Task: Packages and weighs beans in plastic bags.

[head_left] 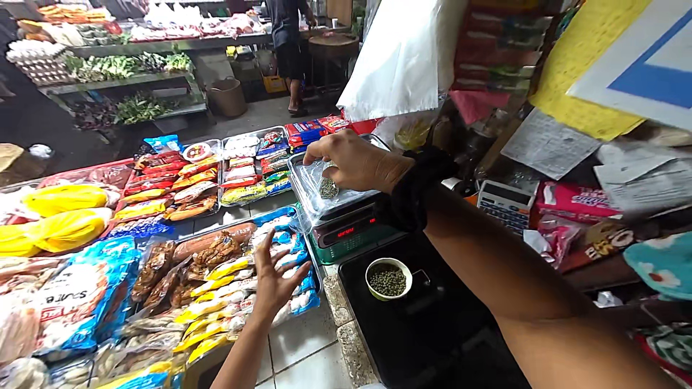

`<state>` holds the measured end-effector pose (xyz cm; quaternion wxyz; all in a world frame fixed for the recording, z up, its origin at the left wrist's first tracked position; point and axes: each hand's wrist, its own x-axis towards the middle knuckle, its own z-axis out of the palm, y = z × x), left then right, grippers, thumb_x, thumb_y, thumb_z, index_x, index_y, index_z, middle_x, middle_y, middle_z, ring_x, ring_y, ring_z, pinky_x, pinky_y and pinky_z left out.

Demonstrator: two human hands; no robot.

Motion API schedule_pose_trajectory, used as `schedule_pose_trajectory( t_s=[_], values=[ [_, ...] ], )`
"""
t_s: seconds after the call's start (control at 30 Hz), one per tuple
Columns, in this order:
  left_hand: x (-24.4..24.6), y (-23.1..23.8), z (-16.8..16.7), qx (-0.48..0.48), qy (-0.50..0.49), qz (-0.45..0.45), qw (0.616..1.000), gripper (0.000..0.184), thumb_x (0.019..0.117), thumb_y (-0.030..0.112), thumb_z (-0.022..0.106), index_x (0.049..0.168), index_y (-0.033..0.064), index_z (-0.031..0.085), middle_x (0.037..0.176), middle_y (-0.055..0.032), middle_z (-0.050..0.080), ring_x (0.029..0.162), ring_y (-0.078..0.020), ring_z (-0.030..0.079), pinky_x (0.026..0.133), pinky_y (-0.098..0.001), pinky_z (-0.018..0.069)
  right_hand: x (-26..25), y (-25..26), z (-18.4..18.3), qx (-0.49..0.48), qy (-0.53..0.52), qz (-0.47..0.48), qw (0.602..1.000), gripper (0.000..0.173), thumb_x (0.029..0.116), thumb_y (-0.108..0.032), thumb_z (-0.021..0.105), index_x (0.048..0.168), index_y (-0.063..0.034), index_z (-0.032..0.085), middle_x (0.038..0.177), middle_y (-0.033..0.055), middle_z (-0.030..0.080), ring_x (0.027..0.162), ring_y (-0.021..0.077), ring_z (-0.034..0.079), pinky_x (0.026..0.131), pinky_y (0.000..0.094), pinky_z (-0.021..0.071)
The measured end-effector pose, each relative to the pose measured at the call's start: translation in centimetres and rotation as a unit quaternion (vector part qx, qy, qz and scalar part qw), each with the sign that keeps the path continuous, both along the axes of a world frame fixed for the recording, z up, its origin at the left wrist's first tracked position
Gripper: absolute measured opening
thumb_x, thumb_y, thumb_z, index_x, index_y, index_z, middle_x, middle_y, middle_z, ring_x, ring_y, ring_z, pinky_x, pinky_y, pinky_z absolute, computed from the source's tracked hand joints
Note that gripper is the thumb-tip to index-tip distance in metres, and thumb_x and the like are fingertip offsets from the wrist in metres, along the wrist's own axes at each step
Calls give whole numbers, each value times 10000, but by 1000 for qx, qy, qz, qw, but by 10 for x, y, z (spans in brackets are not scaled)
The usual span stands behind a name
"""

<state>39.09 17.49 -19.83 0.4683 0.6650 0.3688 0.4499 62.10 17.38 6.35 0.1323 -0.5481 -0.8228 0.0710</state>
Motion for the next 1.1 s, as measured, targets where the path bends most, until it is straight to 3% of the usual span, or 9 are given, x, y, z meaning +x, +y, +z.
schedule_pose_trajectory(
  t_s=[0.07,0.13,0.2,0.43,0.57,0.63,0.7,0.87,1.1],
  values=[
    [24,23,12,68,70,-15,995,1019,692,199,930,1540,28,391,1591,-339,199,1120,-322,674,767,-384,643,3,-2,1,7,22,-11,1000,293,911,81,625,1187,15,697,1187,176,706,1089,298,682,988,430,518],
    [48,52,32,157,164,-47,973,546,770,80,843,1263,-51,649,1358,-407,459,1027,-381,674,818,-442,604,10,-3,-2,23,41,-24,999,272,916,70,622,1167,14,711,1149,177,716,1053,299,696,971,434,532],
    [68,79,69,238,219,-81,943,107,845,-31,718,941,-63,751,1019,-291,684,944,-403,688,867,-550,557,18,-4,-6,20,62,-44,997,270,907,66,624,1154,18,721,1128,188,722,1013,302,703,955,456,533],
    [119,88,238,420,208,-92,879,90,912,-16,671,887,-92,710,911,-230,674,883,-354,690,858,-487,555,26,5,-18,11,128,-179,975,822,806,-104,861,1501,27,441,1362,277,578,1015,367,690,926,505,555],
    [72,45,264,419,109,-64,899,125,904,48,700,982,-47,722,968,-173,682,848,-228,691,781,-380,586,0,-12,-5,80,270,-126,951,73,923,-67,676,923,-8,720,803,71,723,670,128,703,676,340,606],
    [21,19,245,344,70,-89,932,562,875,234,784,1341,9,562,1233,-121,645,997,-154,693,818,-327,618,-19,-33,-4,53,310,-56,947,79,921,-54,682,870,-30,738,760,26,724,630,75,698,645,290,625],
    [-20,-16,187,262,43,-127,956,954,689,391,917,1462,79,454,1338,-43,619,1167,-121,633,943,-336,576,-43,-65,-10,36,304,2,952,66,866,-13,724,925,-27,750,818,36,740,660,85,708,661,296,637],
    [-47,-120,2,-18,-127,-201,971,630,709,102,913,1243,-47,612,1149,-75,745,1091,-164,710,999,-376,583,-103,-126,-67,-96,302,55,947,122,778,42,783,862,-40,750,794,45,741,638,95,699,622,293,626],
    [-71,-200,-105,-82,1,42,996,662,655,201,939,1159,-104,638,1070,-117,735,1007,-92,700,965,-289,561,-164,-156,-182,-288,199,80,933,184,876,-2,685,1049,54,715,972,177,708,823,221,699,809,406,592]
  ],
)
